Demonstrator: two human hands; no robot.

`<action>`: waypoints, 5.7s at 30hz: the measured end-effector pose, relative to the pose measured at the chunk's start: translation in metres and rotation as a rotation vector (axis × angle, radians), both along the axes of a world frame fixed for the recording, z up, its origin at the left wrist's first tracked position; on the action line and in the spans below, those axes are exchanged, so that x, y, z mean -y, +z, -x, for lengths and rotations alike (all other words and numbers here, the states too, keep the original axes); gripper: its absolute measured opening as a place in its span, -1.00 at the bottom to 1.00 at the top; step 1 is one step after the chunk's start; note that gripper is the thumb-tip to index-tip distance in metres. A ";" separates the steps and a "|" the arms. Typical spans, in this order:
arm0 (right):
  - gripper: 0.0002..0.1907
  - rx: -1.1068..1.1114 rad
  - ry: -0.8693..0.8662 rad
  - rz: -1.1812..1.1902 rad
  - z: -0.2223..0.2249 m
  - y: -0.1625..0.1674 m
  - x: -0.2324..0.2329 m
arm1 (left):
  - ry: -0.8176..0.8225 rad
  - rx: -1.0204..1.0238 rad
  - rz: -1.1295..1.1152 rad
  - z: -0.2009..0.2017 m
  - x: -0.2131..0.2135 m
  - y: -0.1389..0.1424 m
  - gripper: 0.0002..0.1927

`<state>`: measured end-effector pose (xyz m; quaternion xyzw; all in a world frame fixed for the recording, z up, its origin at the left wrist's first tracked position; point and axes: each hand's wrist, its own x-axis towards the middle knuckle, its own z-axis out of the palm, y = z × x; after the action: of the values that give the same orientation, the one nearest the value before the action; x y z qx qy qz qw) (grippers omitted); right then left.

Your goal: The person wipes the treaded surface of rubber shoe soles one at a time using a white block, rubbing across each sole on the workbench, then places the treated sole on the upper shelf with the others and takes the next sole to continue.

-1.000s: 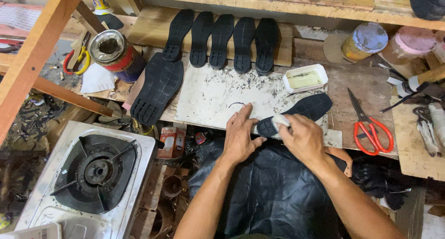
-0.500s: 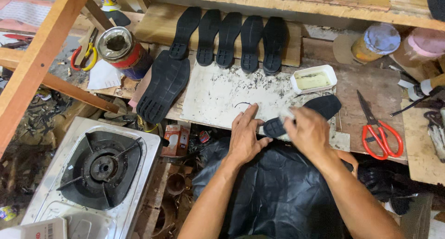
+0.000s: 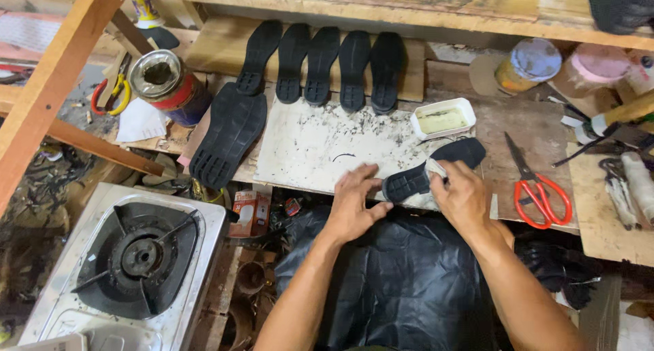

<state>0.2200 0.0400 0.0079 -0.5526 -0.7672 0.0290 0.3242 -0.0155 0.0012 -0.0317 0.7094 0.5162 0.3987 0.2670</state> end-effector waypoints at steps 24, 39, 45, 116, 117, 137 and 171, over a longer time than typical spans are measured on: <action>-0.76 0.109 0.234 0.004 -0.021 0.013 -0.002 | 0.115 0.905 0.600 -0.027 0.035 -0.047 -0.71; -0.64 0.279 -0.003 0.049 -0.043 0.008 0.024 | 0.078 0.933 0.661 -0.021 0.044 -0.033 -0.74; -0.71 0.099 0.206 0.048 -0.053 0.017 0.042 | 0.045 0.944 0.665 -0.028 0.044 -0.034 -0.69; -0.72 -0.366 0.062 0.251 -0.074 -0.109 0.112 | 0.514 -0.394 -0.231 0.111 -0.049 0.051 -0.51; -0.72 -0.358 0.050 0.270 -0.074 -0.107 0.112 | 0.608 -0.545 -0.157 0.128 -0.033 0.055 -0.47; -0.71 -0.260 0.062 0.264 -0.062 -0.059 0.140 | 0.634 -0.619 0.141 0.209 0.035 0.062 -0.10; -0.72 -0.236 0.067 0.289 -0.059 -0.047 0.120 | 0.077 -0.514 -0.035 0.190 0.004 0.143 -0.28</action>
<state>0.2794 -0.0805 -0.0395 -0.5604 -0.7297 0.2141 0.3281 -0.2051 -0.0028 0.1116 0.7719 0.5866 0.2240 0.0995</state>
